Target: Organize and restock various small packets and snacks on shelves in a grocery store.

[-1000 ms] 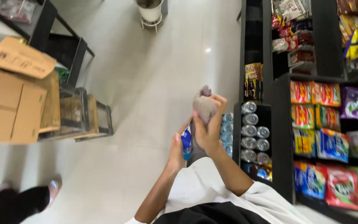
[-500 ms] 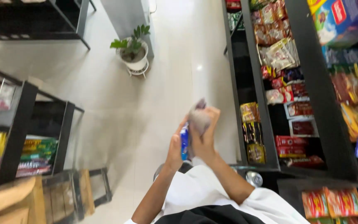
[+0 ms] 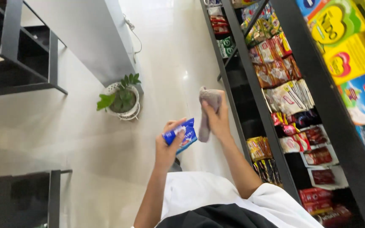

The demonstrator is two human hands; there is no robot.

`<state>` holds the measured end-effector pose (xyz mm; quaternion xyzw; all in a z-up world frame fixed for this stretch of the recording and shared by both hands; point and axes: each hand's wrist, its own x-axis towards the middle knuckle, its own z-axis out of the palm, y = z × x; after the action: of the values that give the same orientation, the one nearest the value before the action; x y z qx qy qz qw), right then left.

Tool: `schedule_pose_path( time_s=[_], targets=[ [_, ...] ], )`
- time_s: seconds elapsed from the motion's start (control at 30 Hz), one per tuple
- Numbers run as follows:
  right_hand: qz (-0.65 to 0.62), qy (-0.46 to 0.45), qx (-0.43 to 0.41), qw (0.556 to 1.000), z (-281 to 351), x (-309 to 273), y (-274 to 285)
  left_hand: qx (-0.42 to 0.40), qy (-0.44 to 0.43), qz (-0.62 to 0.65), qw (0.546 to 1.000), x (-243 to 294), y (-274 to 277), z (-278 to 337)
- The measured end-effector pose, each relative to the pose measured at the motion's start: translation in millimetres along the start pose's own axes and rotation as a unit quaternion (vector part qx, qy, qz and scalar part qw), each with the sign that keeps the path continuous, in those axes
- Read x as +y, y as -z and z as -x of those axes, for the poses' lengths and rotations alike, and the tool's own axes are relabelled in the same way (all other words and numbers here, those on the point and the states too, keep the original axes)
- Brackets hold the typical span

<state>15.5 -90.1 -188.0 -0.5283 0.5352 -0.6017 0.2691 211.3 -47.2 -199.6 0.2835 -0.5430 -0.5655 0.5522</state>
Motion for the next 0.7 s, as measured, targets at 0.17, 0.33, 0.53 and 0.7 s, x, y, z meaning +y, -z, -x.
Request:
schedule_pose_path(
  time_s=[0.17, 0.33, 0.53, 0.7],
  targets=[
    [-0.265, -0.115, -0.183, 0.94, -91, -1, -28, 0.14, 0.106, 0.001, 0.984, -8, 47, -144],
    [-0.149, -0.035, -0.162, 0.975, -172, 57, -80, 0.155, 0.026, -0.103, 0.982, -81, 63, -259],
    [-0.062, -0.023, -0.064, 0.996, -312, 131, -109, 0.139, -0.038, -0.254, 0.957, -133, 80, -439],
    [-0.028, -0.012, -0.068, 0.997, -462, 158, -118, 0.156, -0.041, -0.273, 0.948, -176, 91, -589]
  ],
)
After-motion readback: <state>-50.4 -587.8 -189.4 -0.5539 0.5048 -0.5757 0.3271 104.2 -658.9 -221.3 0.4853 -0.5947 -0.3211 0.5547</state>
